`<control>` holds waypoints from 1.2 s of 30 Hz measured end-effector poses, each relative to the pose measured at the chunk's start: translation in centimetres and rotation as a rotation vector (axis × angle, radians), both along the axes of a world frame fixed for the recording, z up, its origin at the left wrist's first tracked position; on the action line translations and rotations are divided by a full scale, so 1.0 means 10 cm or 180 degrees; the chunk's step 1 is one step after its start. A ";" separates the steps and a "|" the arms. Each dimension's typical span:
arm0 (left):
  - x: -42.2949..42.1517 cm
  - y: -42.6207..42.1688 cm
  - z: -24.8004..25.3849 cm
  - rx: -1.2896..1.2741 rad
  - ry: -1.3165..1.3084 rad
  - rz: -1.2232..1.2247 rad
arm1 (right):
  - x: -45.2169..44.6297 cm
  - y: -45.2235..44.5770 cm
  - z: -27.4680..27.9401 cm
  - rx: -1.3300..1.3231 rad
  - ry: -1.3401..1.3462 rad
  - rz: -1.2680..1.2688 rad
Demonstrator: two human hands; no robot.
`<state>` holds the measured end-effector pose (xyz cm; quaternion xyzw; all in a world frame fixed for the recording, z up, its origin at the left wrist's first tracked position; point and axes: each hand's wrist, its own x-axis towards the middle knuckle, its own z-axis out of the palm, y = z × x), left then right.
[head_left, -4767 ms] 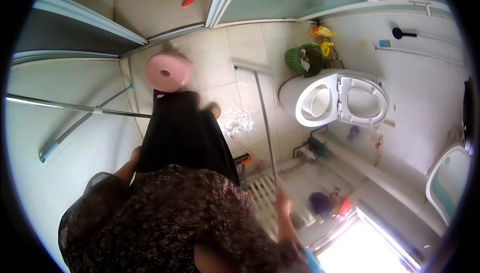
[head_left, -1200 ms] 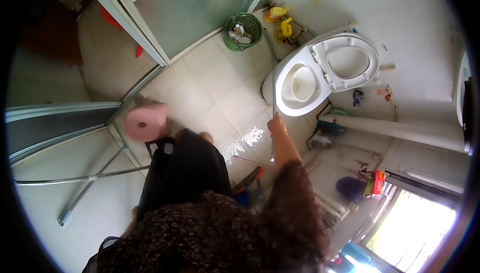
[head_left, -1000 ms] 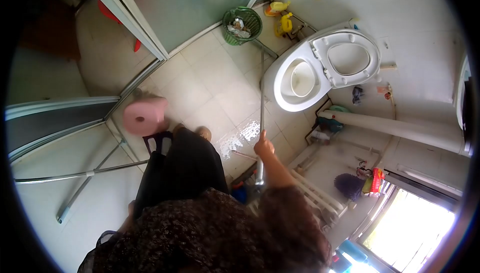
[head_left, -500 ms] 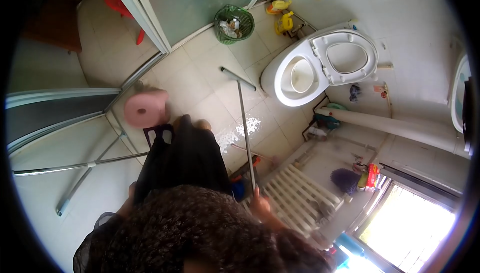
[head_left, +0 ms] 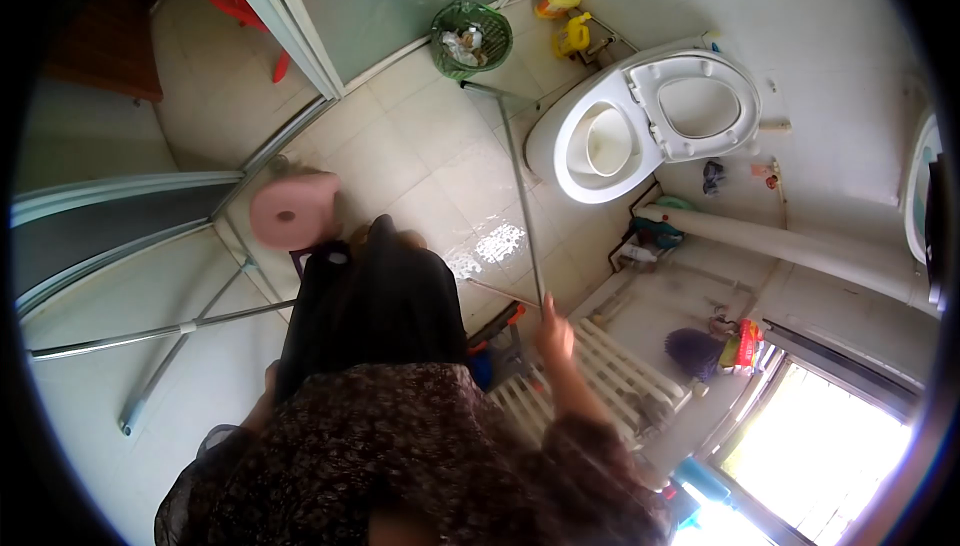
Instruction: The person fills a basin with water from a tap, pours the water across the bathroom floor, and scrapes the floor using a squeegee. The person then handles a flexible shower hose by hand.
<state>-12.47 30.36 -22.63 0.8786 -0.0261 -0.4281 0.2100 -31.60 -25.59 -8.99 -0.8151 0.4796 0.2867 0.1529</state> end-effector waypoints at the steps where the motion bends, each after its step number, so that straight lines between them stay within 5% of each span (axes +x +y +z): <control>1: 0.01 0.00 0.00 -0.0037 0.0025 0.0096 | 0.10 -0.19 -0.18 -0.0127 0.0009 0.0090; 3: 0.05 -0.10 0.14 0.0102 -0.0013 -0.0132 | 0.39 -0.54 -0.39 0.0023 0.0090 -0.0114; 5: 0.10 -0.24 0.30 0.0558 -0.0168 -0.1170 | 0.52 -0.69 -0.48 0.0083 0.0111 -0.0187; 11: 0.03 -0.10 0.21 0.0214 -0.0320 -0.0850 | -0.21 -0.06 -0.53 0.0521 0.0127 -0.0141; 18: -0.17 0.11 -0.25 0.0377 -0.0180 -0.0678 | -1.17 1.29 0.54 0.1414 0.0816 -0.0988; 21: -0.15 0.05 -0.24 0.0368 -0.0158 -0.0764 | -1.77 1.59 0.78 0.1024 0.0094 -0.1027; 26: -0.03 -0.11 -0.10 0.0373 -0.0103 -0.1004 | -1.26 1.23 1.11 0.0581 0.0640 -0.0660; 30: 0.11 -0.24 -0.03 0.0463 -0.0092 -0.1279 | -0.84 0.59 0.55 0.0019 0.0193 -0.0294; 31: 0.15 -0.28 0.01 0.0459 -0.0106 -0.1297 | -0.68 0.39 0.41 0.0327 0.0679 -0.0579; 36: 0.44 -0.60 0.19 0.0052 -0.0253 -0.0982 | -0.71 -0.08 0.06 0.0219 0.0373 -0.1003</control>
